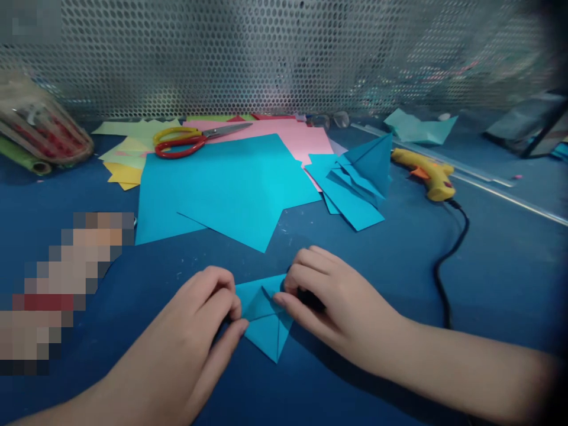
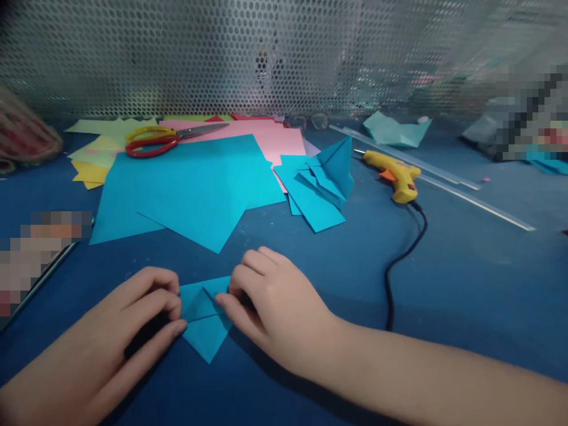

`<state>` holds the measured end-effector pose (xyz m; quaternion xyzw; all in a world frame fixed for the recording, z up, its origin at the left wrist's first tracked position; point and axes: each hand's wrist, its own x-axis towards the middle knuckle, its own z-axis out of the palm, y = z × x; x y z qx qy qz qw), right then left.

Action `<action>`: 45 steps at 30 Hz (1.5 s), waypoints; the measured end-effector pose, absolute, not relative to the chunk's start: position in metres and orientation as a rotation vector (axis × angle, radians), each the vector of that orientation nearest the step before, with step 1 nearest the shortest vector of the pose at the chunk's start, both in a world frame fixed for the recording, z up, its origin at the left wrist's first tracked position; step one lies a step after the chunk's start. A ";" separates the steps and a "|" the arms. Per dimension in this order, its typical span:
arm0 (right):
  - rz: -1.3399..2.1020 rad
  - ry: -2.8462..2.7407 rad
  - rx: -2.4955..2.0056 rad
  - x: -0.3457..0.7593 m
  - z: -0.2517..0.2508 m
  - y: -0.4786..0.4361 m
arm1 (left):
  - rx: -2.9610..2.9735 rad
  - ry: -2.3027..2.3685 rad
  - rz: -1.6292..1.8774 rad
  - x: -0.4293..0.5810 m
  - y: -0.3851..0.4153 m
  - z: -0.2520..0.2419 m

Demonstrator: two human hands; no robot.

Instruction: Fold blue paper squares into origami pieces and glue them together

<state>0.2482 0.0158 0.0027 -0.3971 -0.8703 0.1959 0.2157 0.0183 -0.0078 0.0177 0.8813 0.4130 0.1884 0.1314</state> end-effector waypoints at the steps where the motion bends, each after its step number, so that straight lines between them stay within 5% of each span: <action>1: 0.540 -2.413 -1.096 0.248 0.002 0.016 | 2.546 1.196 0.554 0.021 -0.006 0.020; 24: 0.439 -2.402 -1.124 0.246 -0.001 0.016 | 3.111 1.079 0.394 -0.007 -0.046 -0.018; 37: 0.325 -2.382 -1.186 0.246 -0.004 0.014 | 3.117 1.086 0.776 0.006 -0.044 -0.019; 45: 0.159 -2.521 -0.842 0.248 0.003 0.012 | 3.213 0.993 0.590 0.008 -0.038 -0.010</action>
